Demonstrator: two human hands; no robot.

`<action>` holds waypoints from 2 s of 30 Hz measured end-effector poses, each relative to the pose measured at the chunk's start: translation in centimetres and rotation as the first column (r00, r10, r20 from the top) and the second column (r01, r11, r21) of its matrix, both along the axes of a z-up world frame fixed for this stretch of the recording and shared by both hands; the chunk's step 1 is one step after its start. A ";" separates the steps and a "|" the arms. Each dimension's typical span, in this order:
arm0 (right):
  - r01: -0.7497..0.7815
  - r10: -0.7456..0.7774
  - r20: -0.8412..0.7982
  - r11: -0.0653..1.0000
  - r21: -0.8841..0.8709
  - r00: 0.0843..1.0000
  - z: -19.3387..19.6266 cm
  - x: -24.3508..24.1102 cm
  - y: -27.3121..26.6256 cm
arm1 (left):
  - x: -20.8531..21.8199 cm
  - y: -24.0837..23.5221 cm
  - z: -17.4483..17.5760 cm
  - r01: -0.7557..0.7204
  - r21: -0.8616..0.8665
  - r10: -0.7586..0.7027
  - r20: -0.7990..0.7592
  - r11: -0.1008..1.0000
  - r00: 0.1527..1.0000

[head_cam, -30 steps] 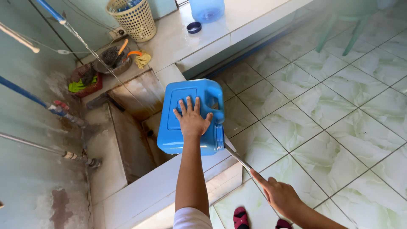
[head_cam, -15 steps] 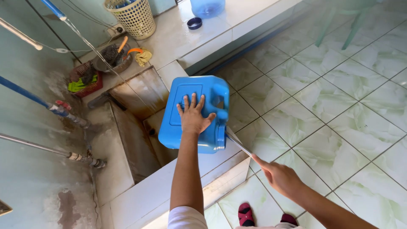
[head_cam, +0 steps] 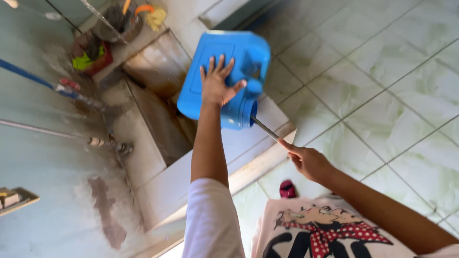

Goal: Scrubbing the exterior and interior of a blue plastic water container using a small brush and a long-handled brush, then rinsing it at a sink.

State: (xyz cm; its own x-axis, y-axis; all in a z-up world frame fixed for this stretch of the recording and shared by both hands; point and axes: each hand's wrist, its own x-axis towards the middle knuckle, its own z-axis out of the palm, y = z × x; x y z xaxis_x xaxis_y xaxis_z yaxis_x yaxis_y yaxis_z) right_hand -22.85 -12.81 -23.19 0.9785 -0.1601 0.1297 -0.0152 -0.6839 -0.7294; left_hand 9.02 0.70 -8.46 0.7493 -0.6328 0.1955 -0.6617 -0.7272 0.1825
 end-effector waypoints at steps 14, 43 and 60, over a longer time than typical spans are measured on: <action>-0.047 -0.016 -0.187 0.942 -0.331 0.982 5.7 -10.1 -2.0 | -1.1 -2.5 -1.3 -0.247 0.207 0.260 -0.034 0.947 0.965; -0.011 -0.055 -0.245 0.966 -0.259 0.968 3.7 -13.9 -1.9 | -3.2 -2.7 -0.8 -0.273 0.255 0.267 0.060 0.928 0.962; -0.082 0.026 -0.291 0.980 -0.181 0.957 4.6 -0.9 -2.1 | -3.7 -2.6 -1.8 -0.240 0.105 0.238 0.029 0.965 0.971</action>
